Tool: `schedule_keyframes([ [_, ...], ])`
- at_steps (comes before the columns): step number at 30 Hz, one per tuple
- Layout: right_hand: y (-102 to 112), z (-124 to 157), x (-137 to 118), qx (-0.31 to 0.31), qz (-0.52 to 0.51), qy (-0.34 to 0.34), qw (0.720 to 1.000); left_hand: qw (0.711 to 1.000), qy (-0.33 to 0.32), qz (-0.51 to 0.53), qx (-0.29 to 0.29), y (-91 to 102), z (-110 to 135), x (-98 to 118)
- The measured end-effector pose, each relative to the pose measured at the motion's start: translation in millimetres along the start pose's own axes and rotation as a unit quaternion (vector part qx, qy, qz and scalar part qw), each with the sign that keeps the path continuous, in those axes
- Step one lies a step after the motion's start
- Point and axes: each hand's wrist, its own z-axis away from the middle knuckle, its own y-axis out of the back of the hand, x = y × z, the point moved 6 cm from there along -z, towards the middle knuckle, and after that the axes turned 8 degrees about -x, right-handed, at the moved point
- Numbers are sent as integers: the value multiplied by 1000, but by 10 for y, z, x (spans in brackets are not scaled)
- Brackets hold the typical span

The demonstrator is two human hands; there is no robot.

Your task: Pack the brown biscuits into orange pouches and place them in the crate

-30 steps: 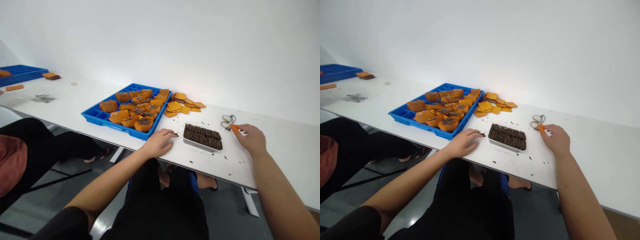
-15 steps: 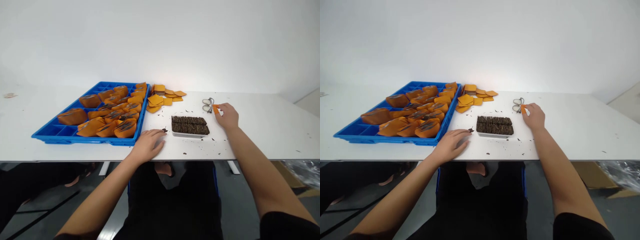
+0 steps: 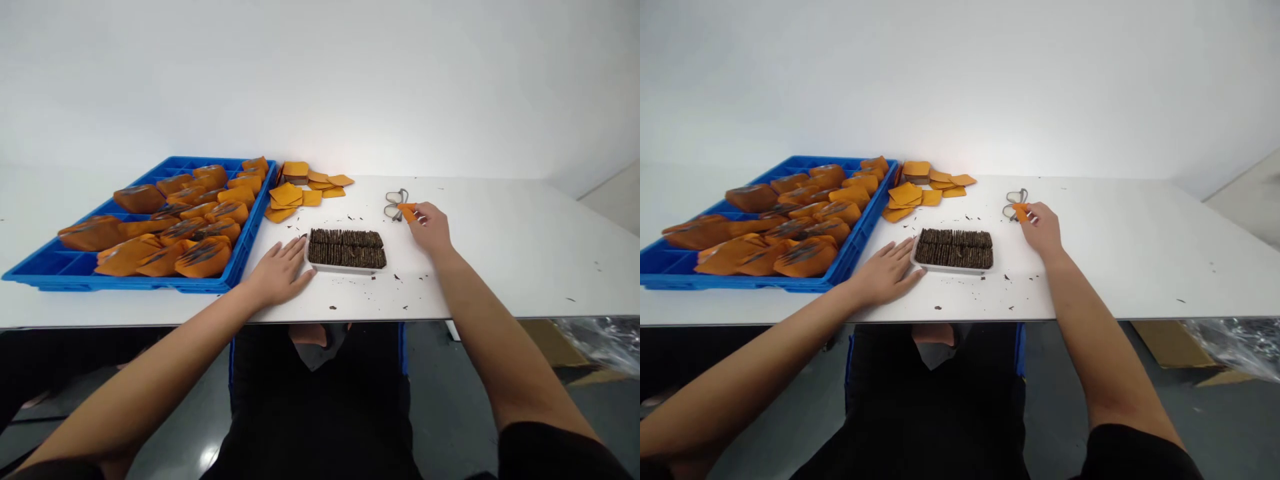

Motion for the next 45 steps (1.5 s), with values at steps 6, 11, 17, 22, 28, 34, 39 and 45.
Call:
schedule_keyframes([
  [6, 66, 100, -197, -8, -78, 23, 997, 998, 50, -34, 18, 147, -450, 81],
  [11, 27, 163, -481, -25, -123, 53, 991, 999, 21, -29, 28, 219, -470, 36],
  [17, -1, 257, -930, -45, -184, 108, 976, 990, -39, -2, 137, 301, 69, 109],
  [22, -201, 138, -1182, -81, -233, 112, 963, 953, -80, 79, 282, 420, 522, 230],
  [28, -290, -313, -1146, -63, -247, 112, 960, 914, 22, 142, 380, 880, 47, 93],
  [34, -65, -345, -873, 3, -147, 163, 976, 950, 164, 80, 255, 929, -987, -263],
  [39, -180, -224, -789, -35, -35, 241, 969, 948, 258, 99, 157, 588, -1141, -672],
  [45, -288, -221, -732, -53, -1, 258, 965, 948, 275, 97, 125, 472, -1054, -818],
])
